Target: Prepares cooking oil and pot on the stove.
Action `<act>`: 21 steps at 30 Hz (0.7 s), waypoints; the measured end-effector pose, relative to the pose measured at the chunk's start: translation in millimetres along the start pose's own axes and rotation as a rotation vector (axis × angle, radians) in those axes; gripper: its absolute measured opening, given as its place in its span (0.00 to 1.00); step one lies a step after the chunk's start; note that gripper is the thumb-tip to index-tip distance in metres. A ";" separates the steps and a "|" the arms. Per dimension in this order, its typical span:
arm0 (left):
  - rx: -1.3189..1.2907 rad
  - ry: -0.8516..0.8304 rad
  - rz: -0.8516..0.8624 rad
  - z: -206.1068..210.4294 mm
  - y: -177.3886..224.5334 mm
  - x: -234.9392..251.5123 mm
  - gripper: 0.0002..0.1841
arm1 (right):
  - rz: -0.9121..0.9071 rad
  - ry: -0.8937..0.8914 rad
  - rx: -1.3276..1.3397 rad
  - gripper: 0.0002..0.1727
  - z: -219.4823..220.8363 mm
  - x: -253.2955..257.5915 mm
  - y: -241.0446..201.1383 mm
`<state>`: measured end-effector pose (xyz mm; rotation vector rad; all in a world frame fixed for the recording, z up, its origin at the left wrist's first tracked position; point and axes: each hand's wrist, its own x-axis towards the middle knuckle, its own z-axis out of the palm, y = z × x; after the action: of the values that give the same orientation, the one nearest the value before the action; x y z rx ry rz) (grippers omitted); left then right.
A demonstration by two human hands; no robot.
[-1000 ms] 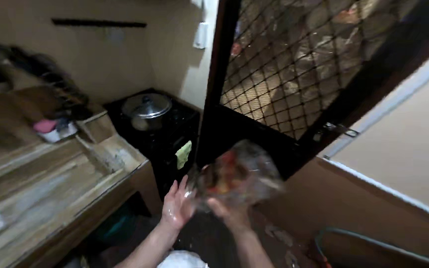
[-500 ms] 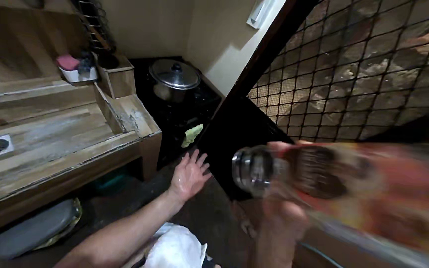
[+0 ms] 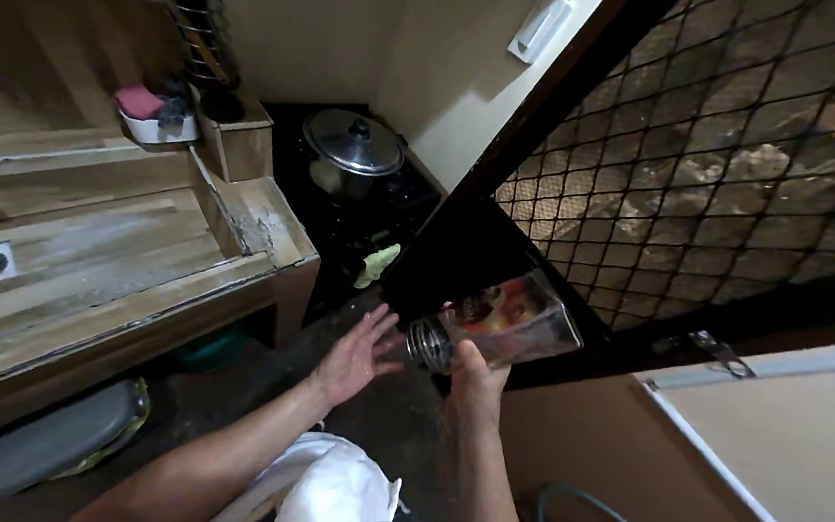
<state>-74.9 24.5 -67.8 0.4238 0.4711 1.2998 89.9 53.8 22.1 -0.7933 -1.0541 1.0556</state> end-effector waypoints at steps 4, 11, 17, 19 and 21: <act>-0.093 -0.303 0.057 20.3 -1.6 -6.7 0.52 | 0.064 -0.012 0.051 0.51 6.2 -3.0 24.4; -0.143 -0.212 0.066 22.9 23.2 -3.2 0.37 | -0.102 -0.239 -0.068 0.61 21.4 -11.1 21.3; -0.194 -0.465 -0.220 15.0 42.4 -5.5 0.40 | -0.216 -0.529 -0.107 0.71 24.1 15.4 11.5; -0.246 -0.424 -0.237 11.4 49.7 -1.6 0.46 | -0.249 -0.384 -0.237 0.68 41.0 5.4 10.9; -0.374 -0.345 -0.158 2.8 58.8 4.3 0.47 | -0.235 -0.515 -0.009 0.58 60.5 10.0 13.0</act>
<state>-120.0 41.5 -33.7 0.2809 -0.0304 1.1025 30.1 69.2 32.5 -0.3926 -1.5467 1.0758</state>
